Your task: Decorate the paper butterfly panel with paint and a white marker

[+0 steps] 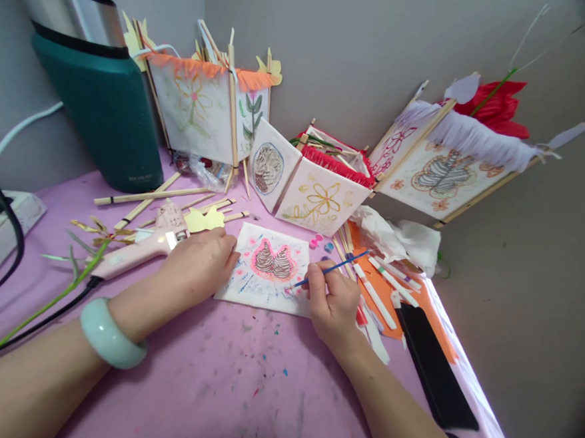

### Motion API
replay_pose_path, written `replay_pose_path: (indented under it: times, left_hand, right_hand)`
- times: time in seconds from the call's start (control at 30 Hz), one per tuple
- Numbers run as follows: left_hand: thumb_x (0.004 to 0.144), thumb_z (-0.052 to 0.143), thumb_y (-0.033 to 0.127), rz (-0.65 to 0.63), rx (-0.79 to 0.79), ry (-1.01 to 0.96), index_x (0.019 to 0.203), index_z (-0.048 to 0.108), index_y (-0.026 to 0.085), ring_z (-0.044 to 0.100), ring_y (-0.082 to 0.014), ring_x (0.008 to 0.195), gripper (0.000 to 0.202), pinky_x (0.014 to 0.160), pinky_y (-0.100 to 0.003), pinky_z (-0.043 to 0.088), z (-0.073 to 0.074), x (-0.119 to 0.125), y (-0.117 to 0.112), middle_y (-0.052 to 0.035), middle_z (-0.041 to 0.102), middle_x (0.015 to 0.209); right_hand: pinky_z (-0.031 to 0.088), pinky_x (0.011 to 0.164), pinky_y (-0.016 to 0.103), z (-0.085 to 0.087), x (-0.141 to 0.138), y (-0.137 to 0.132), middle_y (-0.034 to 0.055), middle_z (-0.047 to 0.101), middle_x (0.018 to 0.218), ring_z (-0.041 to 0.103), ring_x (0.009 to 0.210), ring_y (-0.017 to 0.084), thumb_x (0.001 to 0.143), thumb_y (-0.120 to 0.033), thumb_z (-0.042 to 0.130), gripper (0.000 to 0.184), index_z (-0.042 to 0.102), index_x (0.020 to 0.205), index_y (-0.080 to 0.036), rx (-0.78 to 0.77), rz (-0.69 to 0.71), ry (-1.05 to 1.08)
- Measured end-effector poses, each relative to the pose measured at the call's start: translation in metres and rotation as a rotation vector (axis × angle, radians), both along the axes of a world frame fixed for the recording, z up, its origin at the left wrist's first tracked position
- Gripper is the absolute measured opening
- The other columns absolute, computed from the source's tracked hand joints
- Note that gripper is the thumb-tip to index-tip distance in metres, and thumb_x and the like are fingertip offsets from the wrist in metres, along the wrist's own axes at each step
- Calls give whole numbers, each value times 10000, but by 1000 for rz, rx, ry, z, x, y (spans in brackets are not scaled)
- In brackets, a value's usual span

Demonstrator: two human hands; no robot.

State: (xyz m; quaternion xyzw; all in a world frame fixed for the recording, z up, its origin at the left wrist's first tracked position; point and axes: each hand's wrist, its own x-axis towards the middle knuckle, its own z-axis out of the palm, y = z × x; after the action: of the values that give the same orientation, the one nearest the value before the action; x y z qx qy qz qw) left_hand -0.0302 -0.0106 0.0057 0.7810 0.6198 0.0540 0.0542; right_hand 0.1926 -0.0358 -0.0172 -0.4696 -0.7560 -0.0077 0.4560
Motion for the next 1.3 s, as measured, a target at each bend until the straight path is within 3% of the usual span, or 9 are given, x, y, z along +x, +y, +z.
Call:
replay_pose_path:
  times: [0.27,0.53,0.93,1.07,1.2,1.3]
  left_hand:
    - [911,342,319,-8,11,8,857,627,170,618,-242,793,326,654,-342,424,-1,0,1,-102,630,879]
    - [907,340,300,-26,14,10,841,610,159,628,-253,822,312,680,-351,439,-1,0,1,-112,629,879]
    - [909,330,295,-16,18,5,804,601,164,628,-241,803,319,663,-345,442,2,1,-1,-110,631,874]
    - [907,349,290,-14,29,10,814,617,163,624,-237,807,310,677,-343,442,2,1,-3,-109,639,880]
    - [906,349,266,-28,38,-2,830,629,153,622,-249,815,312,689,-357,442,0,0,-2,-124,639,874]
    - [912,334,256,-34,36,-15,836,636,142,625,-263,821,331,688,-369,446,-3,-1,0,-132,637,870]
  right_hand:
    - [441,540,271,6,14,10,24,630,636,592,544,136,937,-289,451,274,590,730,-175,-1,-172,137]
    - [444,606,285,26,40,45,19,637,588,622,578,175,918,-390,472,309,640,795,-161,-33,-367,97]
    - [396,533,259,10,37,73,46,646,578,606,540,179,890,-354,472,304,642,720,-169,-96,-384,-108]
    - [452,581,284,24,31,61,43,662,603,624,551,176,903,-396,477,310,631,774,-160,-56,-343,69]
    - [458,491,248,36,6,25,-4,642,575,588,452,129,923,-424,476,305,582,779,-178,-214,-109,366]
    - [453,469,231,30,-14,-1,-18,615,538,573,436,111,933,-387,479,306,560,723,-180,-287,27,403]
